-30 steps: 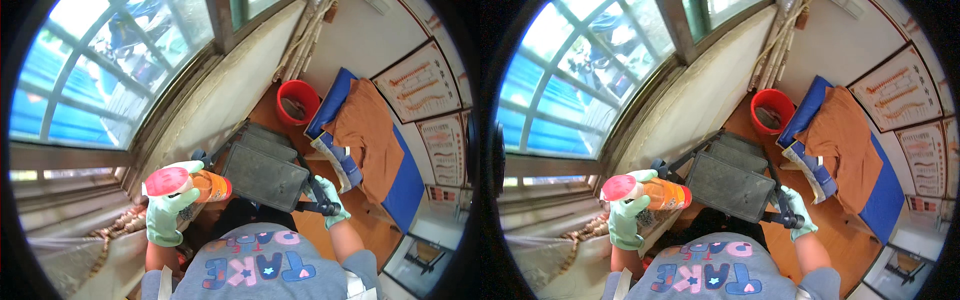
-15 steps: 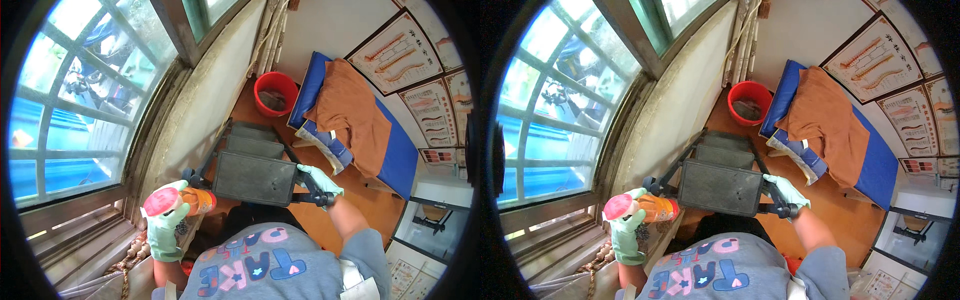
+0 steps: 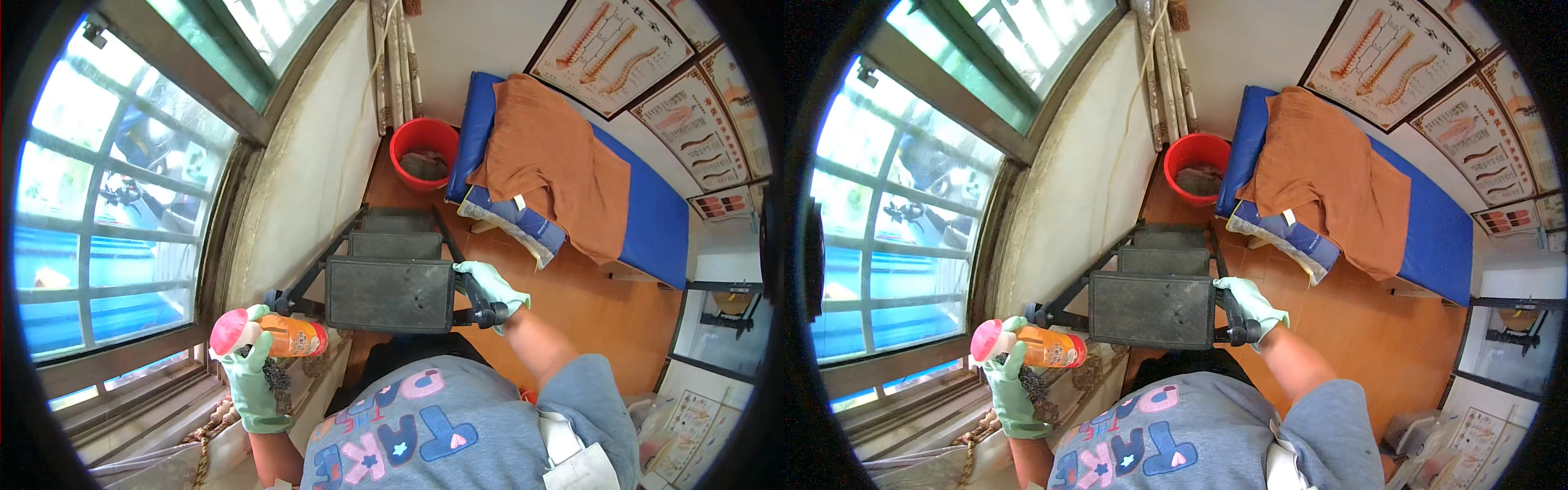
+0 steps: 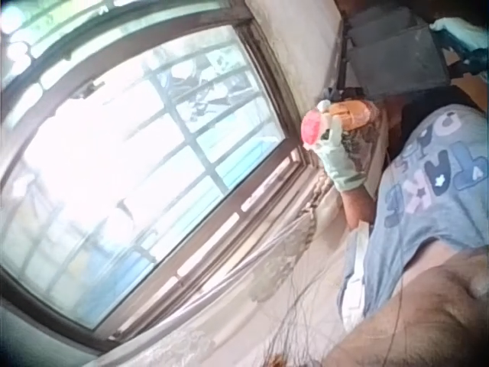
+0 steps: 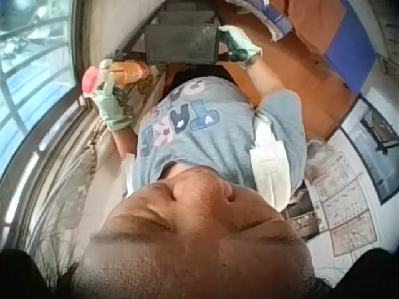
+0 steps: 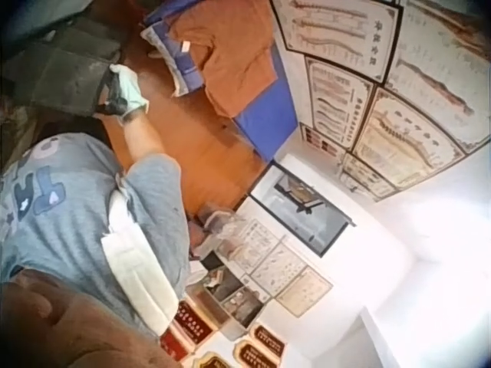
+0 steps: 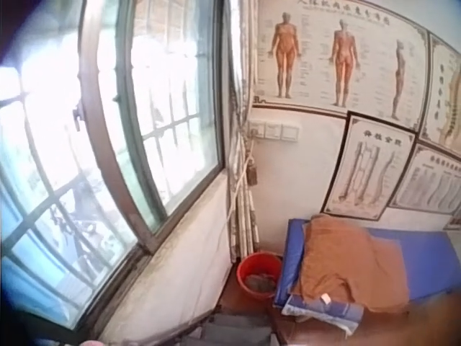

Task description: Cleaning the window frame and glass using a spray bottle and steel wool pad.

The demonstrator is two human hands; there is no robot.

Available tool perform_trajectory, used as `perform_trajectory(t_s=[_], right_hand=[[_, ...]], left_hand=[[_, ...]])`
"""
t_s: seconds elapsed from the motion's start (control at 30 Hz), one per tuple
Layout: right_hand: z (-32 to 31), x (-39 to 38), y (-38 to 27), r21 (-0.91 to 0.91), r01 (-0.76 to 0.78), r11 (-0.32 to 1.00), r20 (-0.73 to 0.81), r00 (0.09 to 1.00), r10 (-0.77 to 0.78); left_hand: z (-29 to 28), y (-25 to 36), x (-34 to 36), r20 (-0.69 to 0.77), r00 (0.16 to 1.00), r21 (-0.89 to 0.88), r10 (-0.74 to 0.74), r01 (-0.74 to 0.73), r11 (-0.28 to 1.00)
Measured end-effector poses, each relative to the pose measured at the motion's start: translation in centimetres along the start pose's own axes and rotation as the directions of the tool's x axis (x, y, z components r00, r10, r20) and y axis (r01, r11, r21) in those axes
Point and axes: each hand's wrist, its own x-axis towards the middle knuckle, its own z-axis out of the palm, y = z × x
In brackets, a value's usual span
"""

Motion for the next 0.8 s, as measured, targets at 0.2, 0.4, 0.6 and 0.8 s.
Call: perform_trajectory(t_s=[0.2,0.4,0.6,0.8], right_hand=[[-1.2,2.0,1.5,0.014,0.029,0.999,-0.044,0.999,-0.029],[-0.6,2.2,1.3,-0.001,-0.036,0.999,-0.075,0.997,0.036],[1.6,-2.6,-2.6,0.010,-0.150,0.989,-0.092,0.984,0.150],[0.1,0.2,0.0,0.055,-0.037,0.998,-0.064,0.997,0.041]], left_hand=[[-0.4,-1.7,0.9,-0.013,0.997,0.169,0.070,-0.067,0.983],[-1.4,-0.5,0.7,-0.111,0.988,0.171,0.103,-0.083,0.982],[-1.8,2.1,0.9,-0.117,0.986,0.098,0.116,-0.105,0.990],[-1.2,3.2,2.3,-0.143,0.978,0.159,0.155,-0.132,0.978]])
